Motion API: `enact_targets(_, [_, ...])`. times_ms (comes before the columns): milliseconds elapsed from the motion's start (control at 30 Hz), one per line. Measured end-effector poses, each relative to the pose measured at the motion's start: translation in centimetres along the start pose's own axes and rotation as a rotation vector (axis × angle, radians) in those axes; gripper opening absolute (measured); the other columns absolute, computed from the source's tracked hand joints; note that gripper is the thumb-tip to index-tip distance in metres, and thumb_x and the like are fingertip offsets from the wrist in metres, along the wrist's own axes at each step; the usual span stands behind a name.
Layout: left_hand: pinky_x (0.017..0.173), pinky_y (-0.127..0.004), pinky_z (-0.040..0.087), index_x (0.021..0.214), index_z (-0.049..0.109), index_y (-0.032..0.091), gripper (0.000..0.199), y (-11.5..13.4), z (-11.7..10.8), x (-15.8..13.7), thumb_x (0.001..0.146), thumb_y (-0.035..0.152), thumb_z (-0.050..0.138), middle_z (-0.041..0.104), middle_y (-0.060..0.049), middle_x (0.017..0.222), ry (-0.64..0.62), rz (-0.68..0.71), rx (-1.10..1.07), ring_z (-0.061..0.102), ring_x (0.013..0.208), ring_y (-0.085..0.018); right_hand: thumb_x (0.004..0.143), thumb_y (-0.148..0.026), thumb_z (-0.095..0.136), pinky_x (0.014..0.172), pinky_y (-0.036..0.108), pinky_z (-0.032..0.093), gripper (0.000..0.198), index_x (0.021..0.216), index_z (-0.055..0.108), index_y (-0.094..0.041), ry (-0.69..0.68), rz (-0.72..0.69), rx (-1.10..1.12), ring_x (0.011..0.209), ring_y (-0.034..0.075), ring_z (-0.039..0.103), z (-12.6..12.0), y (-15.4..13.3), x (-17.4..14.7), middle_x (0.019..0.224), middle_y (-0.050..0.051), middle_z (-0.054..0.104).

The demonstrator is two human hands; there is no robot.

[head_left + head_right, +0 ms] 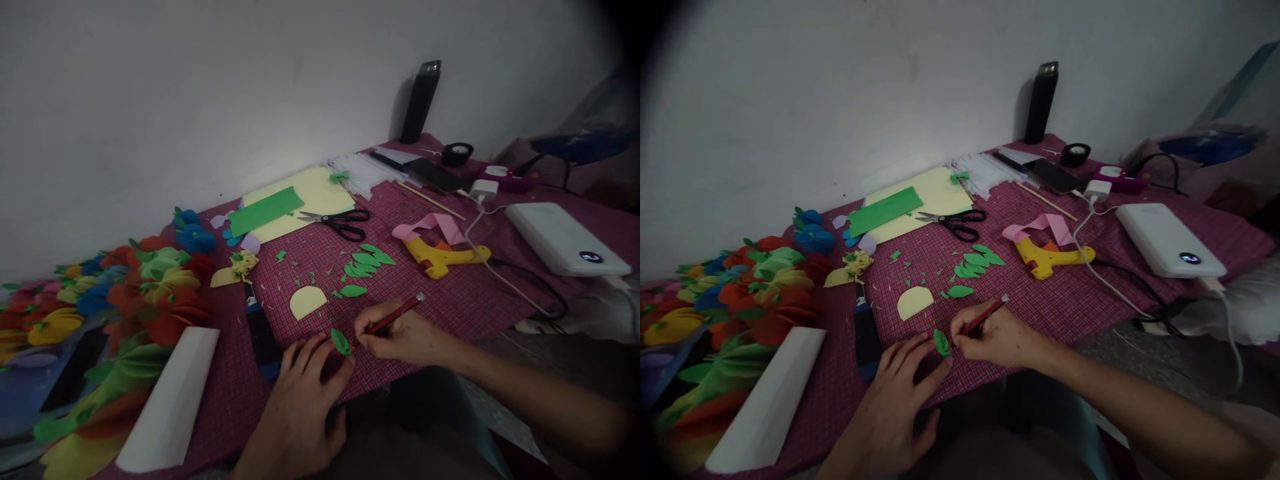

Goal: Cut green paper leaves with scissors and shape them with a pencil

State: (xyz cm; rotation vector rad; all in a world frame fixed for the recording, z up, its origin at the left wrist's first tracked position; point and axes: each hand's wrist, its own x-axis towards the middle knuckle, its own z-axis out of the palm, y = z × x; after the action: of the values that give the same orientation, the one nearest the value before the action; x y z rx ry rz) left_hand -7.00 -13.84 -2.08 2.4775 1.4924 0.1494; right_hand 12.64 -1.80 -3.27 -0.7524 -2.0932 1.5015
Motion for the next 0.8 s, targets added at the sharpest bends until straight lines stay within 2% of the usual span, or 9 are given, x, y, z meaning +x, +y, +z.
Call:
enact_targets(267, [0.101,-0.056,0.025,0.134,0.041,0.027,0.069,-0.07,-0.06,0.17,0.067,0.019,0.055,0.039,-0.012,0.135,0.002,0.001,-0.005,0.030,0.127,-0.032,0.073,-0.014,0.052,0.056,0.020,0.041,0.011,0.071,0.062,-0.016,-0.042,-0.040,-0.062,0.059,0.011,0.052,0.01,-0.05,0.11,0.064,-0.002,0.059])
enact_targets(467, [0.100,-0.057,0.026,0.133,0.042,0.026,0.068,0.04,-0.14,0.22,0.067,0.018,0.057,0.041,-0.012,0.134,0.015,0.007,-0.003,0.031,0.126,-0.033,0.070,-0.012,0.053,0.060,0.023,0.042,0.012,0.071,0.063,-0.017,-0.024,-0.096,-0.147,0.063,0.012,0.054,0.11,0.52,0.05,0.067,-0.001,0.062])
enact_targets(533, [0.101,-0.056,0.026,0.133,0.043,0.026,0.066,0.13,-0.17,0.20,0.068,0.018,0.057,0.041,-0.012,0.134,0.028,0.009,-0.013,0.031,0.127,-0.033,0.068,-0.010,0.052,0.058,0.022,0.041,0.013,0.068,0.062,-0.017,-0.019,-0.089,-0.093,0.060,0.011,0.053,0.11,0.50,0.01,0.064,-0.002,0.060])
enact_targets(633, [0.102,-0.055,0.025,0.132,0.044,0.027,0.061,0.20,-0.15,0.12,0.072,0.022,0.057,0.042,-0.011,0.134,0.049,0.004,-0.036,0.031,0.127,-0.031,0.068,-0.011,0.052,0.049,0.020,0.037,0.009,0.066,0.059,-0.017,0.014,0.006,0.089,0.052,0.009,0.047,-0.03,0.35,-0.10,0.058,-0.004,0.054])
enact_targets(800, [0.102,-0.055,0.025,0.131,0.046,0.029,0.058,0.04,-0.08,0.01,0.075,0.026,0.059,0.041,-0.011,0.135,0.064,0.015,-0.045,0.031,0.128,-0.032,0.073,-0.022,0.056,0.044,0.019,0.034,0.005,0.070,0.055,-0.018,0.174,0.083,0.341,0.047,0.008,0.043,-0.58,0.41,-0.33,0.057,-0.004,0.052])
